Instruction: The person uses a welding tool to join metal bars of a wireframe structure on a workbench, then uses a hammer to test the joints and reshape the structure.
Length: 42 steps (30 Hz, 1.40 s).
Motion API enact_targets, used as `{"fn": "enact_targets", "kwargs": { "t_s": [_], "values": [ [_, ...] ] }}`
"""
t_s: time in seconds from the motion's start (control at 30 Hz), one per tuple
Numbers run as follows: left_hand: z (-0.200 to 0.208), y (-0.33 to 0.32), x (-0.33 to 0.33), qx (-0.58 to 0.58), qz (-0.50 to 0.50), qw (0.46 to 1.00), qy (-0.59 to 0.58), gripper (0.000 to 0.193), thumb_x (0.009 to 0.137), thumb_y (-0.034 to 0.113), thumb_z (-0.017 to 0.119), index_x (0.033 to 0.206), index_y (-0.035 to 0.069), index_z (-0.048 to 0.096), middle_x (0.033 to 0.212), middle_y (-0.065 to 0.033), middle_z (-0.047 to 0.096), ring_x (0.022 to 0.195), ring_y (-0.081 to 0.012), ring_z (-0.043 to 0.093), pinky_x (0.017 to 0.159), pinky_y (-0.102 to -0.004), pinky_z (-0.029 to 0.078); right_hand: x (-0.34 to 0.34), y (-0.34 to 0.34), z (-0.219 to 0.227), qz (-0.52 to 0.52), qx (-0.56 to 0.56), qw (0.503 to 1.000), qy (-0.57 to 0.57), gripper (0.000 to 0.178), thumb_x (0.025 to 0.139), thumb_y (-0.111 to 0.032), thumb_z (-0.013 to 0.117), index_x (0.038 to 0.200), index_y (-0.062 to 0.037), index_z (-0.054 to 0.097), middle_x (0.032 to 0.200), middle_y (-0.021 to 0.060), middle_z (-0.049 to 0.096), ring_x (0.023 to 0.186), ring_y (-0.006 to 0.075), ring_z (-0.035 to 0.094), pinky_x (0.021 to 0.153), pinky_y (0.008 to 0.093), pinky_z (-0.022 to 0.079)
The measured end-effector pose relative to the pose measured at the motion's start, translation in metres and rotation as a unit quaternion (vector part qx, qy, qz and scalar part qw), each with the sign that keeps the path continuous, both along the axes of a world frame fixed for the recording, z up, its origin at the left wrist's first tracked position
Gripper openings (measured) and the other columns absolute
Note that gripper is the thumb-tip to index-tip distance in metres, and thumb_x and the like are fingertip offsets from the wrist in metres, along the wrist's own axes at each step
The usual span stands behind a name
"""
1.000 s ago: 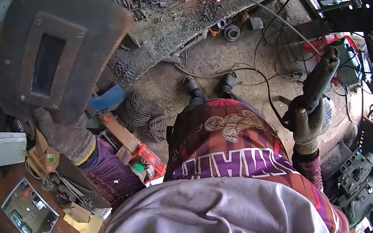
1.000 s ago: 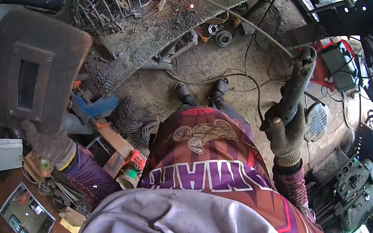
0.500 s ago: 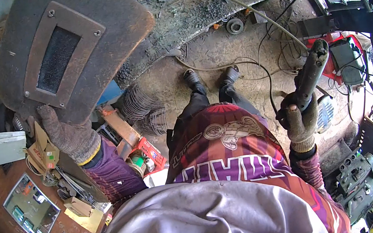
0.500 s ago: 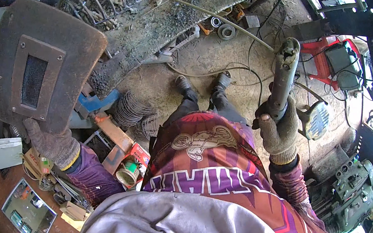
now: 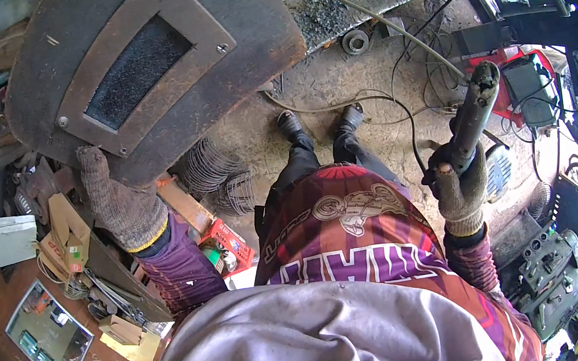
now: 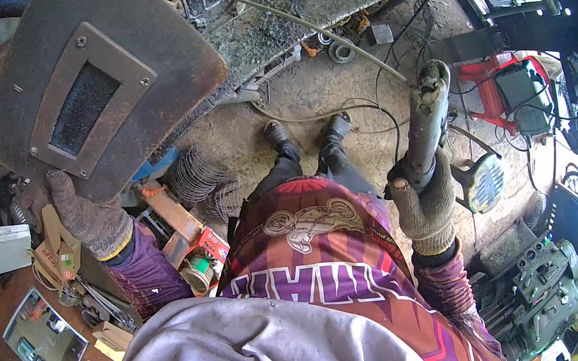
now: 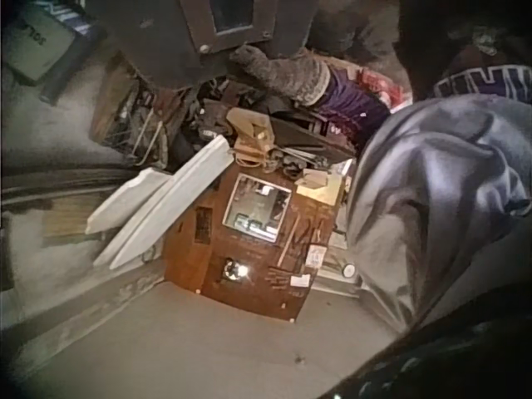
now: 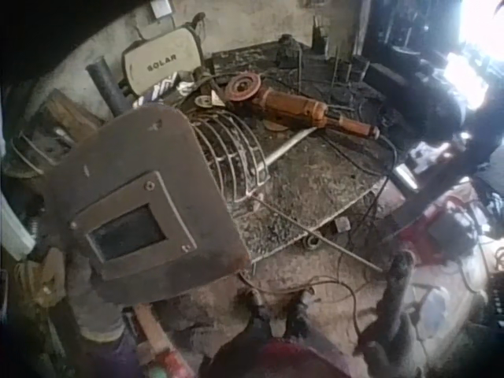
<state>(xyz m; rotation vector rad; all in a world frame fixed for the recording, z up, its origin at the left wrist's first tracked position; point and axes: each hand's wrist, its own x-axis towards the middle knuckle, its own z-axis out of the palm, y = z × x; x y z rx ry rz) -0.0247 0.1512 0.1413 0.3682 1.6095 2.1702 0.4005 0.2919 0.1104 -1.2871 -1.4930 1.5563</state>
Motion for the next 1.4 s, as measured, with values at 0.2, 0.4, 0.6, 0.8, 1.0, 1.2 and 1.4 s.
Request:
{"fn": "enact_targets", "kwargs": {
  "t_s": [0.2,0.4,0.6,0.8,1.0,1.2,1.4],
  "values": [
    [0.002,-0.007,-0.023,0.087,-0.065,0.994,-0.017,0.059,0.095,0.018,0.061,0.147,0.008,0.036,0.143,-0.0207,0.047,0.126,-0.0347,0.053,0.102,-0.0531,0.051,-0.004,-0.010,-0.003,0.001,0.081,0.994,-0.075,0.059,0.089,-0.033,0.074,0.123,0.0038,0.044,0.085,0.0053,0.063,0.072,0.0122,0.059,0.067,0.0263,0.049],
    [-0.001,-0.008,-0.050,0.092,-0.058,0.994,-0.018,0.059,0.096,0.017,0.061,0.148,0.007,0.036,0.144,-0.0201,0.047,0.127,-0.0344,0.051,0.104,-0.0534,0.049,-0.013,-0.035,0.003,-0.035,0.079,0.991,-0.105,0.059,0.087,-0.032,0.076,0.123,0.0031,0.044,0.087,0.0042,0.063,0.076,0.0124,0.060,0.069,0.0268,0.049],
    [0.005,0.020,-0.100,0.100,-0.135,0.985,-0.024,0.058,0.095,0.022,0.062,0.147,0.007,0.039,0.143,-0.0193,0.049,0.127,-0.0351,0.051,0.103,-0.0554,0.048,-0.051,-0.086,-0.003,-0.069,0.152,0.975,-0.147,0.055,0.091,-0.021,0.067,0.132,0.0012,0.038,0.082,0.0072,0.060,0.067,0.0152,0.059,0.060,0.0284,0.049],
    [-0.013,0.033,-0.145,0.067,-0.148,0.984,-0.079,0.057,0.094,0.022,0.064,0.145,0.006,0.043,0.141,-0.0207,0.051,0.124,-0.0357,0.054,0.102,-0.0540,0.049,-0.079,-0.126,0.009,-0.106,0.166,0.948,-0.249,0.046,0.089,-0.021,0.070,0.121,0.0001,0.045,0.084,0.0085,0.064,0.070,0.0163,0.062,0.062,0.0285,0.050],
    [-0.015,0.046,-0.135,0.101,-0.232,0.959,-0.126,0.059,0.088,0.015,0.067,0.142,0.002,0.045,0.136,-0.0196,0.054,0.119,-0.0330,0.057,0.101,-0.0511,0.049,-0.100,-0.140,0.019,-0.135,0.132,0.939,-0.287,0.035,0.087,-0.018,0.070,0.110,-0.0011,0.050,0.083,0.0075,0.067,0.071,0.0163,0.065,0.064,0.0288,0.051],
    [-0.022,0.062,-0.120,0.074,-0.194,0.975,-0.074,0.058,0.090,0.016,0.068,0.142,0.002,0.046,0.136,-0.0181,0.055,0.123,-0.0325,0.055,0.103,-0.0512,0.047,-0.109,-0.140,0.020,-0.125,0.146,0.931,-0.310,0.032,0.086,-0.014,0.069,0.108,-0.0001,0.051,0.084,0.0083,0.067,0.073,0.0165,0.065,0.065,0.0300,0.051],
    [0.002,0.054,-0.186,0.162,-0.266,0.939,-0.146,0.056,0.094,0.022,0.064,0.142,0.001,0.044,0.138,-0.0197,0.053,0.124,-0.0326,0.054,0.106,-0.0501,0.045,-0.113,-0.135,0.026,-0.127,0.137,0.936,-0.298,0.031,0.085,-0.014,0.069,0.107,0.0001,0.052,0.083,0.0076,0.066,0.073,0.0166,0.064,0.066,0.0303,0.050]
  ]
}}
